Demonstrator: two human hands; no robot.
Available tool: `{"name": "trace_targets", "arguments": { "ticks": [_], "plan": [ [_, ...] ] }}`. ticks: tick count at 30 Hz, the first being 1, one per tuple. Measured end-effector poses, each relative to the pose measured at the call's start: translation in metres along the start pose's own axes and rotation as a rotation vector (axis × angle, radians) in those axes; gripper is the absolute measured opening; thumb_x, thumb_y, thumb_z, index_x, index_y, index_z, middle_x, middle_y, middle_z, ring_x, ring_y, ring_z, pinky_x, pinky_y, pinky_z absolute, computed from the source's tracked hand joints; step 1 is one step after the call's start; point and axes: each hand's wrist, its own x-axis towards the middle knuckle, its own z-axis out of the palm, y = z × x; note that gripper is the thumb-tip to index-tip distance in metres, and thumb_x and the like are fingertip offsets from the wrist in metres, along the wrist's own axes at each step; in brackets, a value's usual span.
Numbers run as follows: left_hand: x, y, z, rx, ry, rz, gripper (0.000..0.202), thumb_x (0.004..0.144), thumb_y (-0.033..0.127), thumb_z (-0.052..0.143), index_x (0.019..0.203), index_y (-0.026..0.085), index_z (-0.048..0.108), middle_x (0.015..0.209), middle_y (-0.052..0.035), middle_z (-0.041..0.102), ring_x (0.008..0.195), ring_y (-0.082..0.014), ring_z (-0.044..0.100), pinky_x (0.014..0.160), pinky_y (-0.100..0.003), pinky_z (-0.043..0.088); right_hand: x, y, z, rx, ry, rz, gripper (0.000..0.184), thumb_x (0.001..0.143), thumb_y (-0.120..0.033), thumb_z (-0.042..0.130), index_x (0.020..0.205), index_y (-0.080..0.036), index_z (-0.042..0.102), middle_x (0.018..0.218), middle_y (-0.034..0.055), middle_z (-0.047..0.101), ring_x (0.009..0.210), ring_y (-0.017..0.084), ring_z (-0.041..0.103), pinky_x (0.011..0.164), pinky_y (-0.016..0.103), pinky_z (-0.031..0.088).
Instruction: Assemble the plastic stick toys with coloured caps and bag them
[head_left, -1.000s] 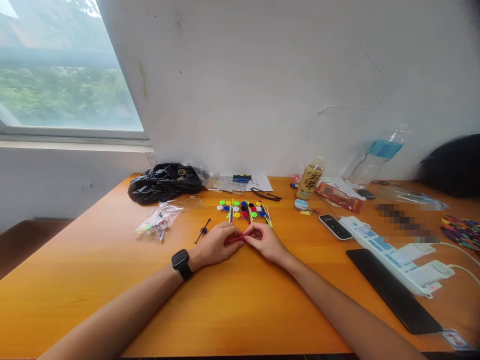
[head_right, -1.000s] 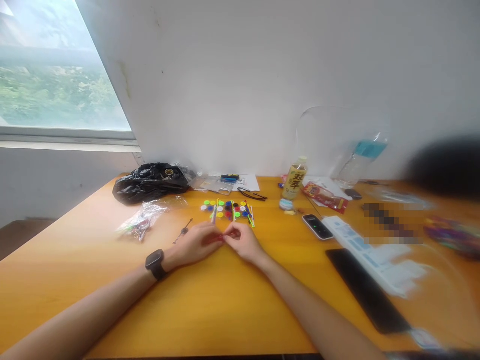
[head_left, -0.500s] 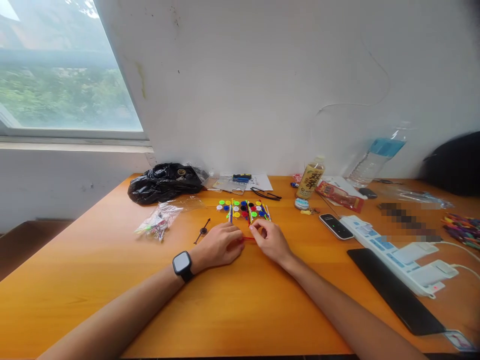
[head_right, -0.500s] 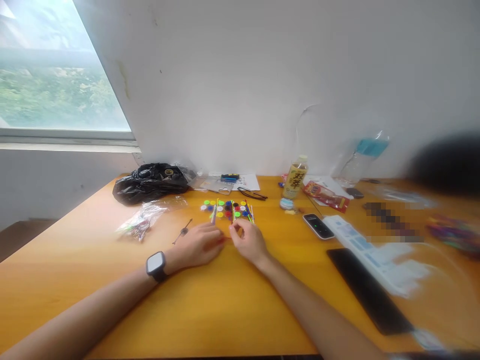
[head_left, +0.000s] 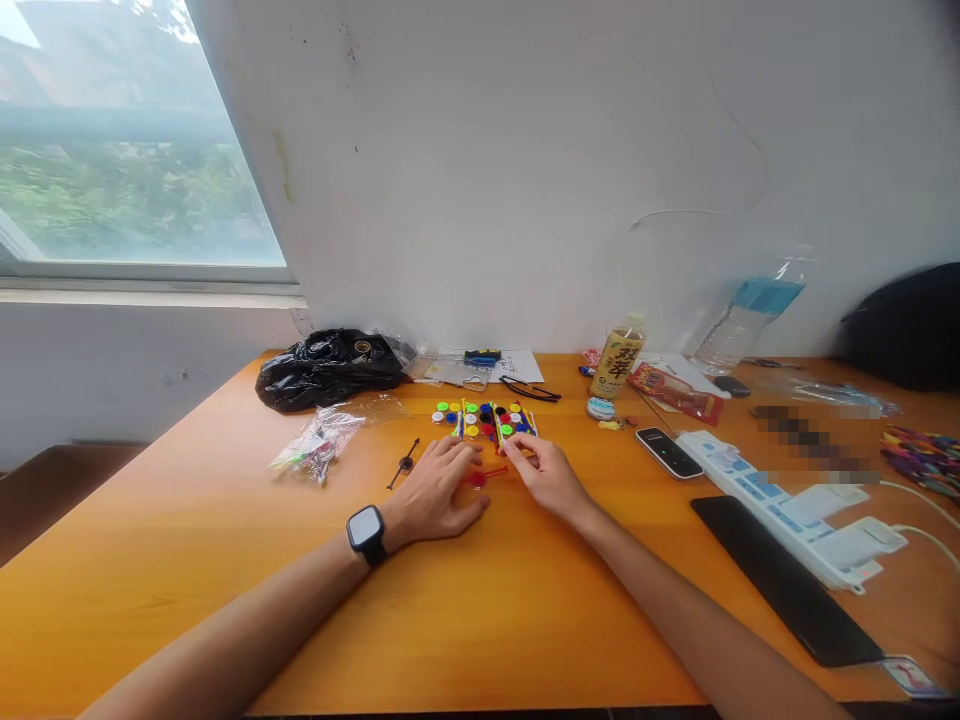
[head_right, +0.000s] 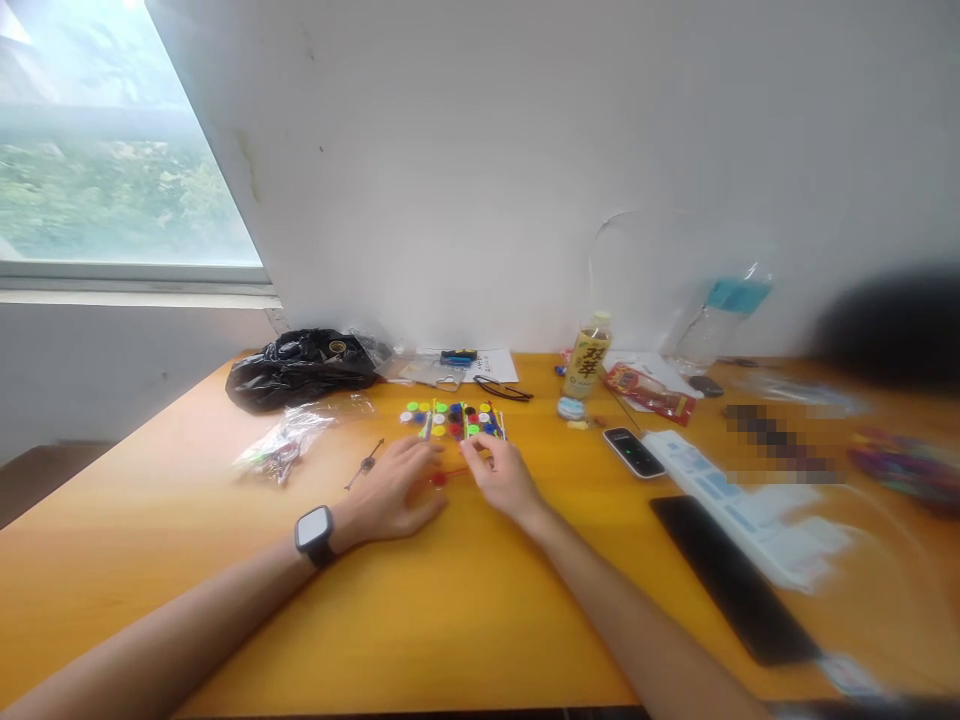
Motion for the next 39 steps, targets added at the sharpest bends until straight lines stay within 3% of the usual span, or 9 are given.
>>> {"name": "trace_targets", "arguments": {
  "ticks": [4, 8, 13, 17, 22, 25, 29, 35, 39],
  "plan": [
    [-0.001, 0.003, -0.008, 0.019, 0.102, -0.007, 0.049, 0.087, 0.034, 0.071, 0.132, 0.025, 0.054, 0.138, -0.0126, 0.064, 0.13, -0.0344, 0.053, 0.112, -0.052, 0.042, -0.002, -0.009, -0.002, 0.036, -0.022, 0.012, 0.041, 0.099, -0.057, 0.056, 0.091, -0.022, 0.075, 0.084, 0.0032, 0.071, 0.073, 0.019, 0.061, 0.065, 0.029, 0.045],
    [-0.003, 0.003, -0.013, 0.032, 0.198, -0.013, 0.043, 0.093, 0.03, 0.061, 0.135, 0.024, 0.053, 0.137, -0.012, 0.063, 0.132, -0.0338, 0.05, 0.114, -0.053, 0.039, -0.001, -0.013, -0.009, 0.139, 0.17, 0.032, 0.058, 0.099, -0.065, 0.054, 0.063, -0.02, 0.065, 0.055, -0.001, 0.046, 0.053, 0.014, 0.04, 0.056, 0.03, 0.031],
    [-0.004, 0.004, -0.015, 0.069, 0.252, -0.02, 0.036, 0.096, 0.025, 0.056, 0.132, 0.024, 0.056, 0.133, -0.0107, 0.066, 0.129, -0.0324, 0.051, 0.113, -0.051, 0.038, 0.005, -0.006, -0.017, 0.136, 0.244, 0.04, 0.06, 0.096, -0.07, 0.056, 0.063, -0.021, 0.065, 0.053, -0.0016, 0.038, 0.052, 0.014, 0.032, 0.054, 0.032, 0.024],
    [-0.002, -0.007, -0.023, 0.071, 0.358, -0.122, 0.013, 0.099, 0.027, 0.054, 0.105, 0.024, 0.065, 0.108, -0.0072, 0.073, 0.107, -0.0271, 0.061, 0.098, -0.044, 0.045, 0.006, 0.001, -0.018, 0.078, 0.251, 0.037, 0.06, 0.097, -0.07, 0.054, 0.064, -0.02, 0.064, 0.055, -0.0013, 0.039, 0.053, 0.014, 0.033, 0.053, 0.031, 0.023],
    [0.001, -0.046, -0.035, -0.039, 0.552, -0.495, 0.03, 0.102, 0.038, 0.048, 0.079, 0.022, 0.059, 0.073, -0.0004, 0.063, 0.07, -0.018, 0.057, 0.067, -0.03, 0.041, 0.004, 0.004, -0.017, -0.002, 0.25, 0.025, 0.06, 0.098, -0.07, 0.051, 0.067, -0.02, 0.062, 0.053, -0.0027, 0.035, 0.05, 0.014, 0.03, 0.052, 0.031, 0.02],
    [0.002, -0.064, -0.038, -0.035, 0.426, -0.683, 0.035, 0.099, 0.046, 0.051, 0.075, 0.022, 0.059, 0.065, 0.0014, 0.061, 0.062, -0.0171, 0.055, 0.06, -0.028, 0.035, 0.004, 0.007, -0.017, -0.044, 0.254, 0.007, 0.059, 0.099, -0.068, 0.051, 0.067, -0.02, 0.061, 0.053, -0.0029, 0.035, 0.05, 0.013, 0.032, 0.052, 0.031, 0.021],
    [0.003, -0.061, -0.046, 0.124, 0.08, -0.827, 0.036, 0.098, 0.048, 0.048, 0.077, 0.022, 0.062, 0.067, -0.0016, 0.068, 0.064, -0.0205, 0.06, 0.06, -0.029, 0.032, 0.004, 0.01, -0.017, -0.075, 0.278, -0.006, 0.058, 0.101, -0.065, 0.051, 0.067, -0.019, 0.06, 0.054, -0.0036, 0.034, 0.051, 0.012, 0.032, 0.052, 0.03, 0.021],
    [0.013, -0.025, -0.063, 0.316, -0.228, -0.757, 0.032, 0.1, 0.03, 0.034, 0.078, 0.022, 0.055, 0.081, -0.0078, 0.071, 0.072, -0.0239, 0.062, 0.062, -0.031, 0.029, 0.004, 0.01, -0.016, -0.104, 0.271, -0.036, 0.056, 0.102, -0.061, 0.051, 0.068, -0.019, 0.06, 0.055, -0.0035, 0.035, 0.052, 0.012, 0.034, 0.053, 0.029, 0.023],
    [0.018, -0.01, -0.069, 0.292, -0.275, -0.737, 0.027, 0.099, 0.027, 0.036, 0.077, 0.022, 0.05, 0.078, -0.006, 0.068, 0.071, -0.0223, 0.061, 0.061, -0.03, 0.028, 0.003, 0.01, -0.014, -0.108, 0.245, -0.041, 0.055, 0.103, -0.06, 0.05, 0.068, -0.019, 0.058, 0.055, -0.0033, 0.037, 0.052, 0.013, 0.034, 0.053, 0.029, 0.024]
  ]
}}
